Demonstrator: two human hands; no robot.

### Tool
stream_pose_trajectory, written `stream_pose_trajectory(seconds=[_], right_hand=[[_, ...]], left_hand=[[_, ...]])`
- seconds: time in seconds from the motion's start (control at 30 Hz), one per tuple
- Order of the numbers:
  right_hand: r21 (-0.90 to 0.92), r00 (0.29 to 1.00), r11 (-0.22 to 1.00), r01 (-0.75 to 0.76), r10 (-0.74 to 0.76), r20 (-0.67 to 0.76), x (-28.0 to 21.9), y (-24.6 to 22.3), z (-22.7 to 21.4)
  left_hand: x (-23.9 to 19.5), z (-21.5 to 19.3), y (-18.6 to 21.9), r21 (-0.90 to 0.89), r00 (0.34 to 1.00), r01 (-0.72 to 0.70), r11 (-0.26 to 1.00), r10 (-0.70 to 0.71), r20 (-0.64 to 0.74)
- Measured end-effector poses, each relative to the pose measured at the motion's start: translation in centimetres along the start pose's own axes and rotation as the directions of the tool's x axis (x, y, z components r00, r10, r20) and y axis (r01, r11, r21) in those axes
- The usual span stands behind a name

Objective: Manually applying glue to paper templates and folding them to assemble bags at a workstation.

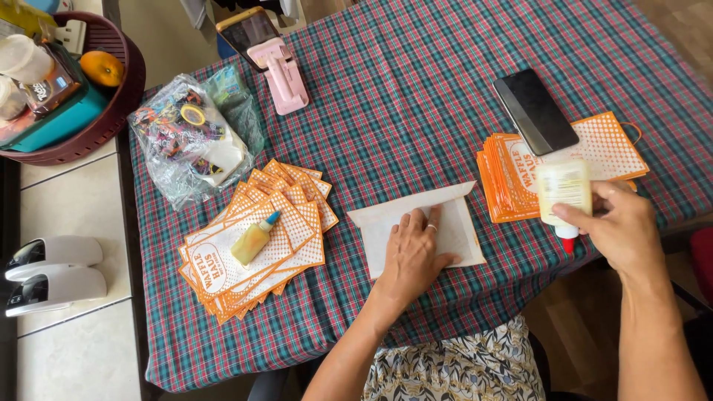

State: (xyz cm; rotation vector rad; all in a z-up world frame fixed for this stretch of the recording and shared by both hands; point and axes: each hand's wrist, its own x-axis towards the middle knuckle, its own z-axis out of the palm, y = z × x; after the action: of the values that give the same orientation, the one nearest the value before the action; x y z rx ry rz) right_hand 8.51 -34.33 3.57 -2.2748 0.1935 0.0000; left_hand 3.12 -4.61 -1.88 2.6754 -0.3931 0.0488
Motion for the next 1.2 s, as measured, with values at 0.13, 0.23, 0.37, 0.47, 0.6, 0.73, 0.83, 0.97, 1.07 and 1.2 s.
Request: stream_pose_trajectory(seconds=[0.13, 0.23, 0.37, 0.47, 0.6, 0.73, 0.83, 0.97, 1.07, 1.2], right_hand=[[0.588, 0.996, 0.807, 0.056, -0.006, -0.086, -0.8, 0.2, 1.4], [0.734, 0.994, 0.672, 0.103, -0.043, -0.100, -2.2, -0.5, 3.7], [0.566, 0.971, 0.790, 0.235, -0.172, -0.163, -3.2, -1.0, 7.5], [0.563, 0.960, 0.778, 0.281, -0.231, -0.161, -2.7, -0.2, 9.6], [0.512, 0.983, 0.839, 0.184, -0.170, -0.073, -3.4, -1.7, 8.2], [0.510, 0.976, 0.832, 0.216, -0.192, -0.100, -3.2, -1.9, 8.7], [0.503, 0.963, 0.821, 0.270, -0.224, -0.152, -2.0, -2.3, 9.8], [0.530, 0.962, 0.804, 0.270, -0.204, -0.180, -1.1, -3.0, 10.5], [0.530, 0.968, 0.810, 0.251, -0.200, -0.153, -1.4, -2.9, 10.0], [0.502, 0.972, 0.833, 0.233, -0.215, -0.096, -2.7, -1.4, 8.6]], left_hand=[[-1.0, -1.0, -0.1, 0.008, 1.000, 0.017, 1.000, -0.017, 0.026], [-1.5, -1.0, -0.4, 0.014, 0.999, 0.026, 1.000, -0.026, 0.022], [-1.3, -0.7, -0.5, -0.022, 0.999, 0.046, 0.999, -0.046, -0.005], [-0.8, -3.1, 0.4, -0.048, 0.992, 0.099, 0.994, -0.095, 0.080], [-1.3, -0.6, -0.7, -0.060, 0.998, 0.064, 0.996, -0.062, 0.027], [-1.4, -0.3, -0.7, -0.051, 0.998, 0.061, 0.997, -0.060, 0.031], [-1.3, -0.3, -0.6, 0.005, 0.996, 0.073, 0.997, -0.073, 0.051], [-1.1, -0.7, -0.5, -0.020, 0.987, 0.107, 0.994, -0.103, 0.127], [-1.2, -1.0, -0.5, -0.028, 0.986, 0.110, 0.994, -0.105, 0.133], [-1.2, -0.2, -0.8, -0.014, 0.992, 0.081, 0.997, -0.079, 0.099]])
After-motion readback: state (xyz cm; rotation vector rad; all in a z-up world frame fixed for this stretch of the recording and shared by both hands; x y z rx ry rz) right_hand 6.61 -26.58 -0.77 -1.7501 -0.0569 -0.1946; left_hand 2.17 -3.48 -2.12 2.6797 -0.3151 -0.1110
